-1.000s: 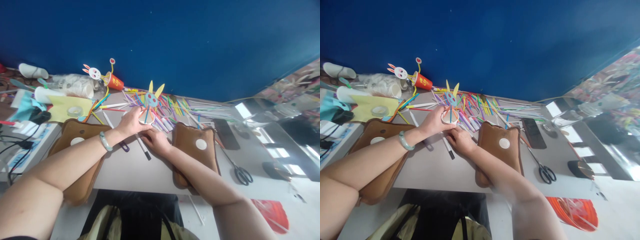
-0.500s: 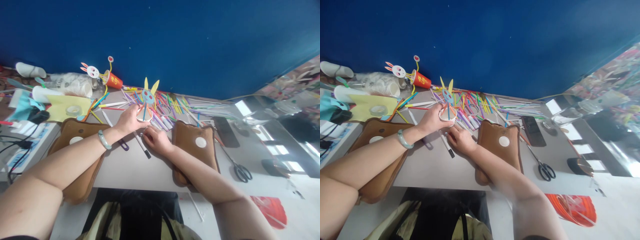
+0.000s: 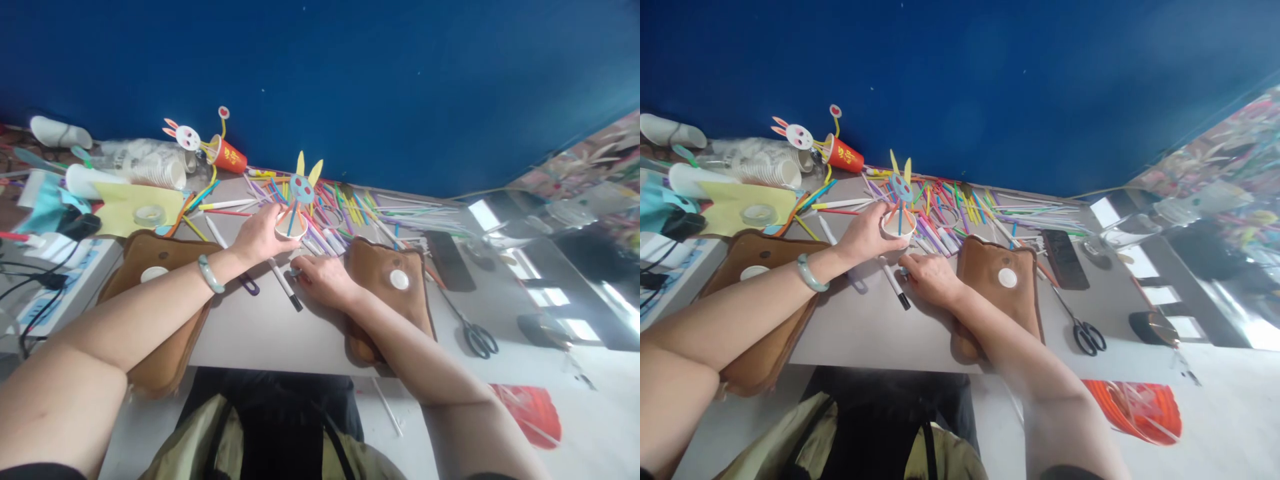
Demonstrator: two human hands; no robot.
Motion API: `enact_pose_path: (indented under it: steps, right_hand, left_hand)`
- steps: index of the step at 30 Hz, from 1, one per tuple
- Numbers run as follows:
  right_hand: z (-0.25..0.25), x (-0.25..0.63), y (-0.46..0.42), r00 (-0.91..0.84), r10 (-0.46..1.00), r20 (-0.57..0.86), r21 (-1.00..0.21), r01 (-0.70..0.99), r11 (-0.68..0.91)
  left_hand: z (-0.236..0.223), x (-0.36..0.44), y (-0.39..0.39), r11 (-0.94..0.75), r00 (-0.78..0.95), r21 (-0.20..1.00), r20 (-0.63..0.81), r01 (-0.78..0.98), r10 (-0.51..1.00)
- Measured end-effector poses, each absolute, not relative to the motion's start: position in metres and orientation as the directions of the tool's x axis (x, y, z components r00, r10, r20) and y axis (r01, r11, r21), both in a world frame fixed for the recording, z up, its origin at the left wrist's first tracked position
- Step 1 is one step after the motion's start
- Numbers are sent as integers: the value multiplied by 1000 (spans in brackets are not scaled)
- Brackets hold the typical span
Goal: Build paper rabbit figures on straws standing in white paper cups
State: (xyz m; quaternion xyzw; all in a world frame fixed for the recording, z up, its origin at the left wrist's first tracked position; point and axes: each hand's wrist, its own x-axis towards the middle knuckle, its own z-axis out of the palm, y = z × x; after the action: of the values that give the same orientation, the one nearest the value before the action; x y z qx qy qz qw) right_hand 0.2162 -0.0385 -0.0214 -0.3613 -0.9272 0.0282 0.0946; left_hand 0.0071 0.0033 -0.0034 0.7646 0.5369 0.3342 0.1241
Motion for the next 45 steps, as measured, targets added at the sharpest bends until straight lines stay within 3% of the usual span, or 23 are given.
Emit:
enact_pose_path:
  steps: [5, 8, 11, 13, 17, 20, 25, 31, 40, 45]
  right_hand:
    - [-8, 217, -43, -732, 676, 90, -126, 665, 736]
    - [-2, 217, -44, -733, 679, 34, -135, 670, 730]
    - [7, 215, -46, -733, 679, -35, -125, 678, 725]
    - [15, 213, -48, -728, 680, -85, -109, 685, 720]
    - [30, 212, -52, -696, 687, -207, -82, 712, 697]
    - [32, 217, -56, -702, 667, -249, -90, 703, 706]
    - [20, 229, -65, -748, 637, -189, -108, 660, 743]
    - [17, 234, -72, -732, 651, -198, -87, 675, 733]
    - [16, 239, -73, -721, 660, -212, -79, 686, 724]
    - [11, 247, -71, -742, 652, -155, -249, 668, 701]
  left_hand:
    - [-8, 3, 3, -398, 206, 578, 370, 713, 906]
    - [-3, -1, -1, -425, 176, 562, 442, 710, 879]
    - [9, -6, -13, -550, 212, 470, 595, 691, 775]
    - [14, -7, -25, -701, 393, 369, 628, 610, 672]
    - [12, -2, -41, -864, 770, 254, 393, 434, 503]
    - [7, 3, -42, -847, 807, 201, 259, 492, 530]
    - [4, 3, -38, -802, 799, 148, 92, 579, 594]
    - [-11, 10, -46, -809, 805, 43, 83, 586, 587]
    - [-16, 15, -56, -760, 750, 114, 124, 640, 650]
    - [-14, 18, -58, -776, 776, 79, 47, 625, 629]
